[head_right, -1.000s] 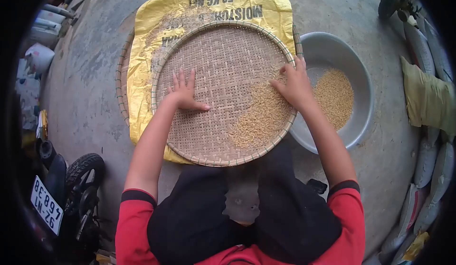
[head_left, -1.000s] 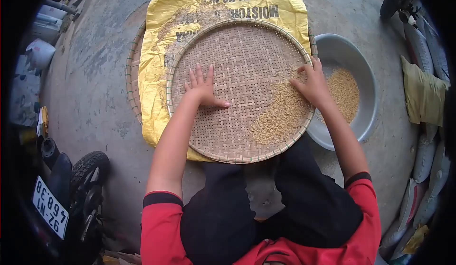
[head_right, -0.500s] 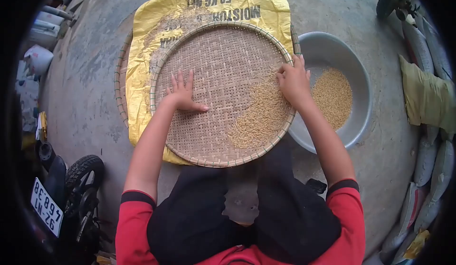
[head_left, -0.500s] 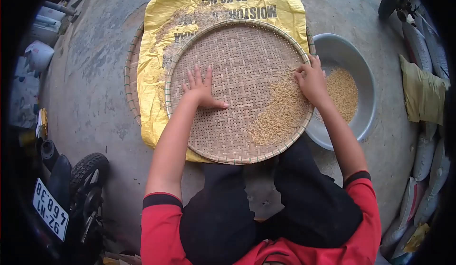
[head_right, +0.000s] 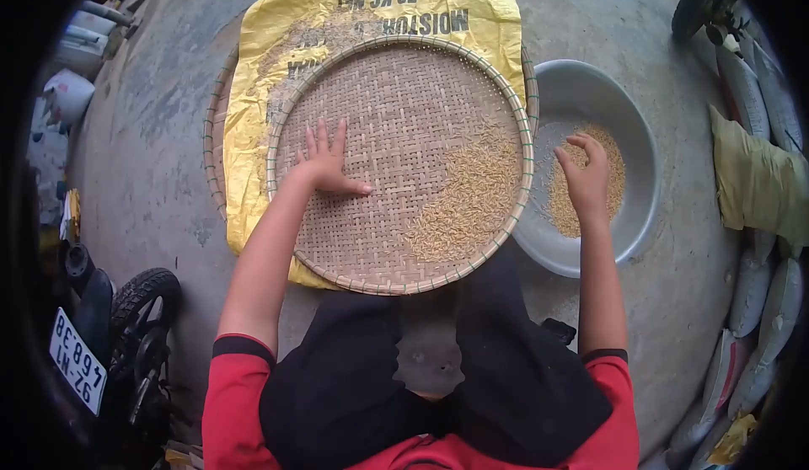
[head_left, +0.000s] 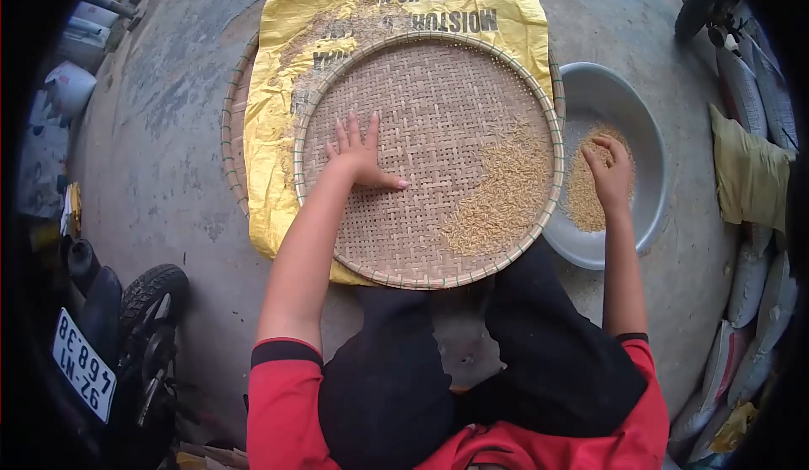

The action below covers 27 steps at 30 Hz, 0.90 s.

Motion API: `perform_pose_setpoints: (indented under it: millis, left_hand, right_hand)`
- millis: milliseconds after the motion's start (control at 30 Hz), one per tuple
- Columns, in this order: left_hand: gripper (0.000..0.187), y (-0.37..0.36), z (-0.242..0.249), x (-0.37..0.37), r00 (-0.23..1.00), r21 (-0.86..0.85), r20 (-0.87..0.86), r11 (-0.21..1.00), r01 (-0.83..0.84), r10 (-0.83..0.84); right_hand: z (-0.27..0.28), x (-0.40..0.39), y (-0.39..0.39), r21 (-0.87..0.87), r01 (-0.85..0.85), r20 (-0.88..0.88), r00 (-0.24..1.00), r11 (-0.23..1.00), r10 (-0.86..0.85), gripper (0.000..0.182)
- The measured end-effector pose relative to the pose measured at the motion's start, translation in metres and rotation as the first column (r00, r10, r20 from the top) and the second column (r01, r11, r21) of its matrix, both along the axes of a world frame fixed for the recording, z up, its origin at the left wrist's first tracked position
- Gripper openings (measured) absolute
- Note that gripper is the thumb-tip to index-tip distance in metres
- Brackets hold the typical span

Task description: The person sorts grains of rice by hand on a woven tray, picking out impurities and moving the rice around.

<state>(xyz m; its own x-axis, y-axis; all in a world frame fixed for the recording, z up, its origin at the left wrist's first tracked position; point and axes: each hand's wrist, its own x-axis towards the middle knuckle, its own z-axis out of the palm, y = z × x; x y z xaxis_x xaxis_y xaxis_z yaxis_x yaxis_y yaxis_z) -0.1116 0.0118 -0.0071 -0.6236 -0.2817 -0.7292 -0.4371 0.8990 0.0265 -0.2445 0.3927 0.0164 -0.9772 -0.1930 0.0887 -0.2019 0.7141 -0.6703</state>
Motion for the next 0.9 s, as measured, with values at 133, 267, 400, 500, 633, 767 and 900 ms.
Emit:
perform_pose_setpoints:
  millis: [133,267,400,500,633,767,900]
  left_hand:
    - [0.145,-0.002,-0.006,0.0,0.999,0.007,-0.011,0.999,-0.032,0.032]
    - [0.145,-0.001,-0.004,-0.001,1.0,0.007,0.001,1.0,-0.027,0.027]
    - [0.145,-0.002,-0.004,0.001,0.999,0.014,-0.015,1.0,-0.028,0.029]
    - [0.145,-0.001,-0.004,0.001,0.999,0.017,-0.03,1.0,-0.026,0.026]
    - [0.145,-0.002,-0.006,0.001,0.999,0.017,-0.021,1.0,-0.026,0.026]
    - [0.145,-0.002,-0.006,0.001,1.0,0.013,-0.019,1.0,-0.021,0.021]
    - [0.144,-0.001,-0.003,0.0,0.999,0.013,-0.013,0.999,-0.03,0.03]
  right_hand:
    - [-0.001,-0.005,-0.032,-0.034,-0.287,-0.039,0.957,0.957,0.286,0.022]
    - [0.016,-0.005,-0.045,0.199,-0.467,0.058,0.883,0.861,0.466,0.023]
    - [0.023,-0.008,-0.052,0.359,-0.558,0.146,0.825,0.748,0.546,0.023]
    - [0.016,-0.007,-0.06,0.433,-0.517,0.106,0.843,0.738,0.528,0.019]
    - [0.01,-0.004,-0.065,0.492,-0.446,0.001,0.859,0.748,0.512,0.015]
    - [0.008,-0.001,-0.068,0.472,-0.431,-0.014,0.868,0.769,0.496,0.013]
    - [0.004,-0.001,-0.068,0.458,-0.421,-0.042,0.87,0.783,0.491,0.011]
